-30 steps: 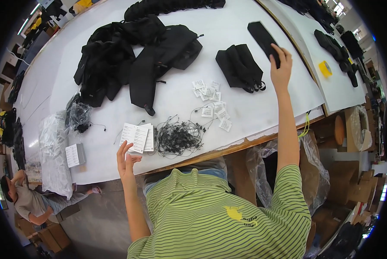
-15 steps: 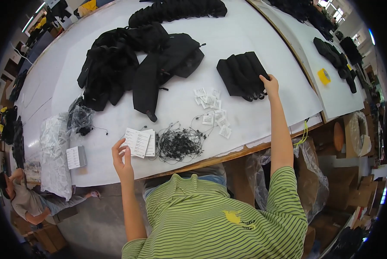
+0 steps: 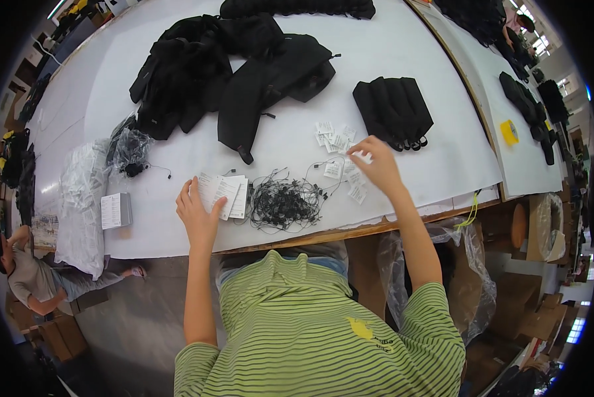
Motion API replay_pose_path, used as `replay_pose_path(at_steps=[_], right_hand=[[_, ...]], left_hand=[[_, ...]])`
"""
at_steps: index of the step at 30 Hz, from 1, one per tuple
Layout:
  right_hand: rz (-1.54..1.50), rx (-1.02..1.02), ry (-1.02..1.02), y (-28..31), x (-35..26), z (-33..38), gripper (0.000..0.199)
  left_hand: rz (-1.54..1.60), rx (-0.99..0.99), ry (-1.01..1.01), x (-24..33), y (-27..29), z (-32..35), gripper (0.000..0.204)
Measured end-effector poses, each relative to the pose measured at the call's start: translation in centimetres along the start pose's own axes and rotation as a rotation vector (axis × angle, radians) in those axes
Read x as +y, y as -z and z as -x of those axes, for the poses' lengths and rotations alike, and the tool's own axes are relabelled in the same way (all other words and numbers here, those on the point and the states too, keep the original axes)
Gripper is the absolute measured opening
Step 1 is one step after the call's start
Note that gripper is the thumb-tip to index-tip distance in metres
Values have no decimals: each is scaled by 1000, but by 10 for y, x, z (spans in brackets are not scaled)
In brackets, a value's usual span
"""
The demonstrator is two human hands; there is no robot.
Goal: The recorder is placing small instruction booklets into black zipper cases.
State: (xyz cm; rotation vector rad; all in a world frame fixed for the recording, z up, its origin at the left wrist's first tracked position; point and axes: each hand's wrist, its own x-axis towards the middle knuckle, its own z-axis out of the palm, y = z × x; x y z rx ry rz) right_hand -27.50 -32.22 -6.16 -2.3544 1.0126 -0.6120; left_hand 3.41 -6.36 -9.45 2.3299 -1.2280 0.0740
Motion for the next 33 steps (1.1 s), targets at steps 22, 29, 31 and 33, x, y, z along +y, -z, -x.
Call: replay_pose_path(at_steps=[22, 29, 31, 33], right_hand=[[370, -523, 201, -27, -28, 20, 4], [358, -423, 229, -28, -33, 25, 12], [356, -437, 286, -29, -28, 24, 11], [361, -439, 312, -31, -23, 23, 10]], left_hand=[[1088, -162, 338, 57, 32, 13, 26], [1158, -379, 342, 87, 39, 27, 52], [1097, -364, 263, 91, 40, 30, 57], [1036, -346, 182, 96, 41, 30, 63]])
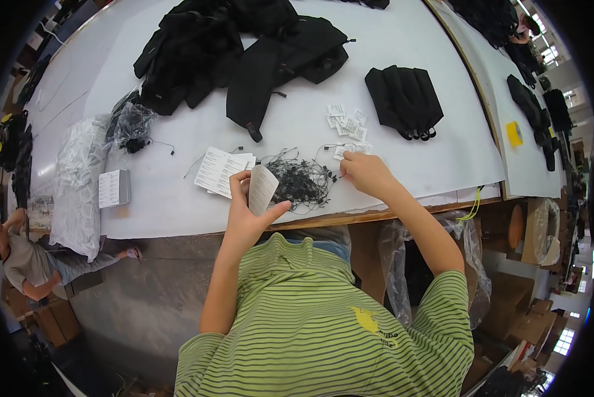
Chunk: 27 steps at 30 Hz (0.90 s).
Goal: The recorder is placing small instruction booklets into black zipper cases.
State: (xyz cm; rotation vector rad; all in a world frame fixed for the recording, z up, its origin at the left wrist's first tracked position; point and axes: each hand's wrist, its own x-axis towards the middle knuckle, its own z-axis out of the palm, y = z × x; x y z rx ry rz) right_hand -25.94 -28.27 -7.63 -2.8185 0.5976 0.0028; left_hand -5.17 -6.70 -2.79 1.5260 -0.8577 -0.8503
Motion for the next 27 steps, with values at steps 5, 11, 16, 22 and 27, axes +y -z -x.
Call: replay_pose_path(at_steps=[5, 11, 16, 22, 27], right_hand=[[-74, 13, 10, 20, -10, -10, 9], [-1288, 409, -212, 35, -94, -23, 7], [-1314, 391, -224, 25, -130, -26, 8], [-1022, 438, -311, 35, -148, -24, 10], [-661, 645, -131, 35, -152, -26, 14]], left_hand=[[152, 49, 44, 4, -8, 3, 63], [225, 49, -5, -4, -8, 2, 35], [6, 148, -131, -6, -10, 2, 20], [-28, 184, -202, -4, -10, 4, 14], [-346, 201, -311, 1, -8, 5, 15]])
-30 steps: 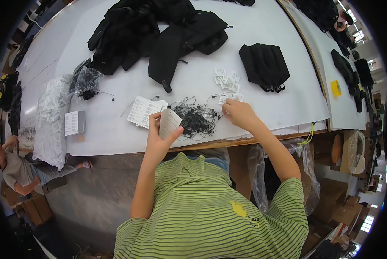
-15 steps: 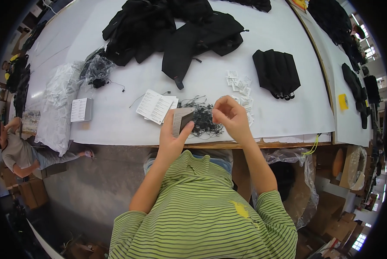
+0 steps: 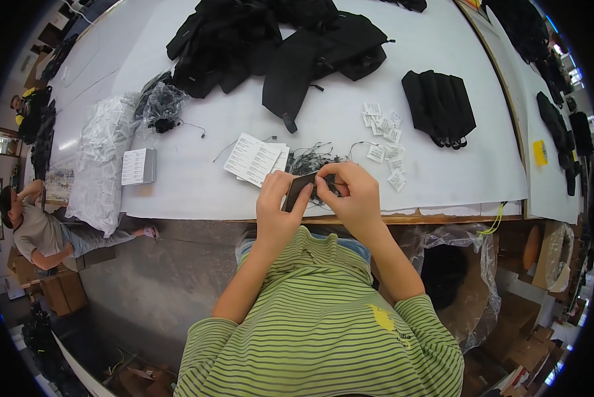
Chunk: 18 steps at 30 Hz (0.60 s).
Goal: The recorder is placing small instruction booklets into black zipper cases.
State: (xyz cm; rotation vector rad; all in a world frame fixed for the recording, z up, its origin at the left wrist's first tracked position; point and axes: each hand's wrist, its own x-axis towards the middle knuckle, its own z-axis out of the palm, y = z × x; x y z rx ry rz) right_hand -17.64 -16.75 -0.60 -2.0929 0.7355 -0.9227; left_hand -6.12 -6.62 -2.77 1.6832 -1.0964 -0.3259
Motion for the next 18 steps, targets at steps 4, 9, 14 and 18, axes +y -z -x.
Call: replay_pose_path(at_steps=[4, 9, 14, 18], right_hand=[[-33, 1, -47, -1, 2, 4, 13], [-364, -232, -201, 18, 2, 0, 11], [-353, -389, -254, 21, 6, 2, 12], [-337, -444, -277, 21, 7, 2, 13]], left_hand=[[-89, 33, -160, 3, 5, -1, 17], [988, -312, 492, -11, 22, -5, 14], [776, -476, 439, -14, 22, -6, 11], [749, -481, 411, -19, 18, -4, 9]])
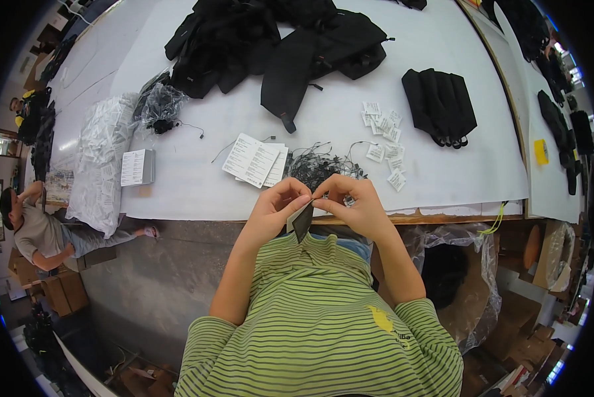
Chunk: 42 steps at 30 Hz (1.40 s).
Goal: The recorder is placing small instruction booklets into black zipper cases.
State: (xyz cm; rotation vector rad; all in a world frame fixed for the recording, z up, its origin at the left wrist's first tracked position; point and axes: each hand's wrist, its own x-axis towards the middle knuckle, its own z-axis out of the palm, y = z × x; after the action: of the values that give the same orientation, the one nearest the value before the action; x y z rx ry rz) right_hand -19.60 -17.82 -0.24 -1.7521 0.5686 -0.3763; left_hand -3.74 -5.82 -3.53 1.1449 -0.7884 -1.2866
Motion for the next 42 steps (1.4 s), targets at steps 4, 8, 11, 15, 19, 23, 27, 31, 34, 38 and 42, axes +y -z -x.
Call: replay_pose_path(at_steps=[4, 8, 11, 15, 19, 23, 27, 31, 34, 38, 42], right_hand=[[-62, 0, 93, -4, 14, 0, 13], [-444, -71, -164, -8, 15, 2, 15], [-482, -63, -226, -7, 20, 1, 15], [-611, 51, -281, -2, 22, 1, 14], [-888, 92, -254, 2, 30, 9, 13], [-964, 107, -222, 3, 30, 13, 13], [-671, 258, -175, 3, 36, 8, 12], [13, 461, -87, -7, 49, 3, 8], [99, 440, -41, -15, 46, 3, 7], [112, 368, -37, -21, 36, 8, 10], [115, 340, 6, -22, 39, 11, 12]], left_hand=[[-63, -4, -64, 0, -8, -2, 8], [-40, 98, -160, 3, -15, -11, 7], [-139, 90, -112, 1, 1, -33, 7], [-1014, 468, -126, -37, 49, -95, 33], [-1166, 587, -63, -35, 56, -127, 40], [-1193, 634, -113, -38, 58, -133, 37], [-972, 546, -167, -10, 31, -109, 30], [-316, 178, 14, -10, 9, -69, 28], [-190, 94, 185, -5, 3, -49, 26], [-95, 134, 37, -12, -3, -36, 26], [-409, 226, 75, -2, -10, -28, 17]])
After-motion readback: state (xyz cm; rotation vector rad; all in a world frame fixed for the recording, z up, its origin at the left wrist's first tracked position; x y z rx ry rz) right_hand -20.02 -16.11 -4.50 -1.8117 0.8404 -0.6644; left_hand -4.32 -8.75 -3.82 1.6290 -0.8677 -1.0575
